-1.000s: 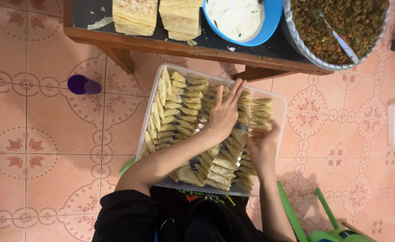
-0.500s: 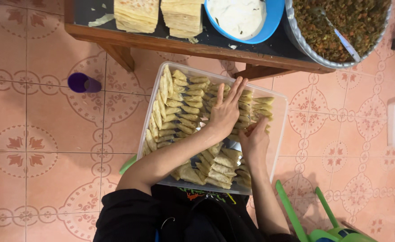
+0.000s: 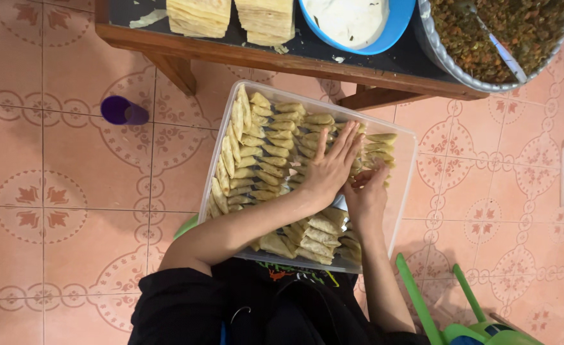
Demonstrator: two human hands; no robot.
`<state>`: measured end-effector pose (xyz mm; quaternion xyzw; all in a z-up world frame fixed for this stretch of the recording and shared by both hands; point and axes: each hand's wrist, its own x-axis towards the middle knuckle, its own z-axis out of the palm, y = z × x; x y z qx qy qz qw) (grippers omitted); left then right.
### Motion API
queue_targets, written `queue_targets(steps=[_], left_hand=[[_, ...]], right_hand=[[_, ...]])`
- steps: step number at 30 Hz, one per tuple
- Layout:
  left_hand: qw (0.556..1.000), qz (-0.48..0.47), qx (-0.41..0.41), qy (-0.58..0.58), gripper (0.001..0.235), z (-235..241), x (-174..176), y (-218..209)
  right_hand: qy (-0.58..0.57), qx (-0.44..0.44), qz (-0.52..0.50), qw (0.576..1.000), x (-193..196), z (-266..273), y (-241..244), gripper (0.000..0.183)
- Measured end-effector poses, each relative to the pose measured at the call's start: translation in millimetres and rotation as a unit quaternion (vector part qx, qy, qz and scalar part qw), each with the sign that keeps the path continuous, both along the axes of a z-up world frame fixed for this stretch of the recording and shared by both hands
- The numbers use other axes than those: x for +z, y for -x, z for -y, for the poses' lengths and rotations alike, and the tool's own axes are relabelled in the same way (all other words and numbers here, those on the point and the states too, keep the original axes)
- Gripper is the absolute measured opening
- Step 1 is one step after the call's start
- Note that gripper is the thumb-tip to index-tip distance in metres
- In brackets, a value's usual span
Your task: The person arranges pre-folded samosas in a tray, then takes flatbread strips, fills them with a vegetable mixture using a spoon, folds them into triangles, and places them in the tray.
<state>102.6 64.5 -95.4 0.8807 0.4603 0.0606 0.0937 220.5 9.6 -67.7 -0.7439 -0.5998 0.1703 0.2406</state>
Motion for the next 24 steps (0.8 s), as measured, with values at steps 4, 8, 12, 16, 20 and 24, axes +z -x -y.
queue_targets(steps=[4,8,12,16,20,24], left_hand=[[1.000,0.022,0.001,-0.011,0.092,4,-2,0],[0.994,-0.089,0.001,-0.066,0.099,-3,0,0],[0.999,-0.031,0.004,-0.032,0.097,-1,-1,0],[1.000,0.002,-0.004,0.016,0.098,0,0,4],[0.999,-0.046,0.009,-0.024,0.101,-2,-2,3],[1.000,-0.021,0.003,-0.005,0.102,-2,-3,6]], right_hand=[[-0.012,-0.004,-0.041,0.999,20,25,-8,0.076],[0.098,0.064,-0.032,0.993,35,74,-16,0.064],[0.163,0.073,-0.051,0.983,30,93,-5,0.072],[0.161,0.038,-0.071,0.984,27,98,1,0.068],[0.151,-0.006,-0.138,0.979,18,105,0,0.063],[0.133,-0.072,-0.306,0.940,30,106,-2,0.059]])
